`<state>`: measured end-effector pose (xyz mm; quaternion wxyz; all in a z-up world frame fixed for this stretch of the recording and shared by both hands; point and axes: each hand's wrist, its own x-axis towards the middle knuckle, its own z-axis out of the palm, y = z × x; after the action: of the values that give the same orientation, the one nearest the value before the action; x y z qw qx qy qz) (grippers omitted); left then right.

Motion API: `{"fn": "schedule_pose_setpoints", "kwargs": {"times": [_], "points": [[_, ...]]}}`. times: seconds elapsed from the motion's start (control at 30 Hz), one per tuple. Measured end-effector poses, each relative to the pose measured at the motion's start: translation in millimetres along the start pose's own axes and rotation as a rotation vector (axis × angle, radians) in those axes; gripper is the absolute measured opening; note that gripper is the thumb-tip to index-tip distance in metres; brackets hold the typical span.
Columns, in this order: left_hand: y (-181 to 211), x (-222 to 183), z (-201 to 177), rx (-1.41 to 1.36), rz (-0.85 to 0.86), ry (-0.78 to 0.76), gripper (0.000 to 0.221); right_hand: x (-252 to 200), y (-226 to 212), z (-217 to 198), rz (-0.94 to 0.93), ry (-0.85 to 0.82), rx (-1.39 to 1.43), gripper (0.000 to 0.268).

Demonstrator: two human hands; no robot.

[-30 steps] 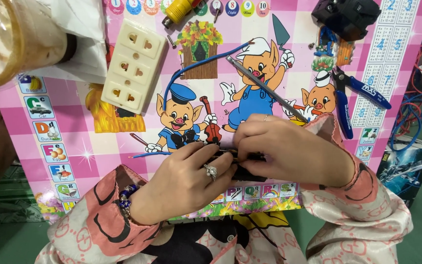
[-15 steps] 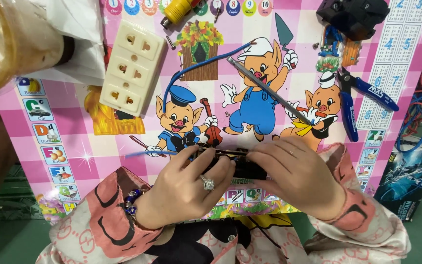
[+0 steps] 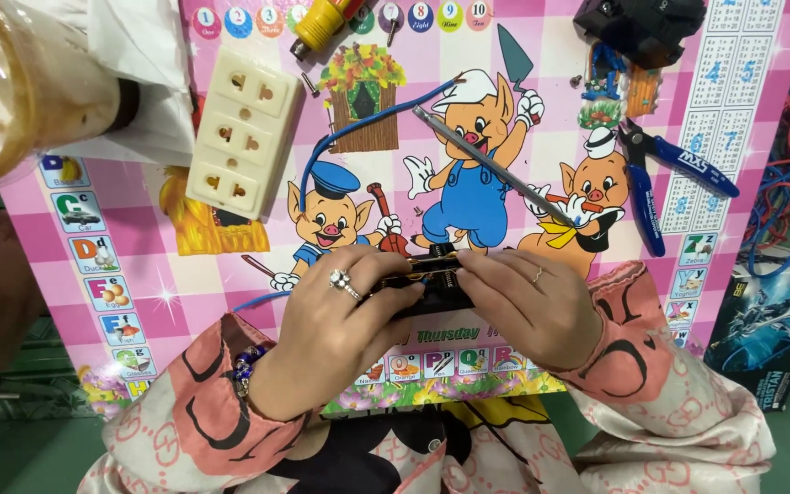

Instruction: The person is securing wires and components inside a small plastic electronic housing using a screwdriver and manual manipulation.

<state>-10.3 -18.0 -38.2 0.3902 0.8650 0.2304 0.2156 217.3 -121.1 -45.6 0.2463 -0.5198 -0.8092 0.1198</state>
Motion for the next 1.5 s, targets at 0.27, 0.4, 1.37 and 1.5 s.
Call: {"fn": "schedule_pose_setpoints", "kwargs": {"times": [0.27,0.4,1.37,1.5], "points": [[-5,7,-4,-0.118,-0.025,-0.023,0.025,5,7,3,-0.055,0.043,0.01,0.019],[-7,8,-3,-0.126,-0.002,-0.023,0.024,3,6,3,-0.043,0.038,-0.004,0.019],[-2,14,-10,-0.107,0.008,-0.042,0.02,7,8,0,0.008,0.005,0.041,0.024],[-3,10,-7,0.094,0.027,-0.017,0.021,11,8,-1,0.202,-0.089,0.218,0.05]]}}
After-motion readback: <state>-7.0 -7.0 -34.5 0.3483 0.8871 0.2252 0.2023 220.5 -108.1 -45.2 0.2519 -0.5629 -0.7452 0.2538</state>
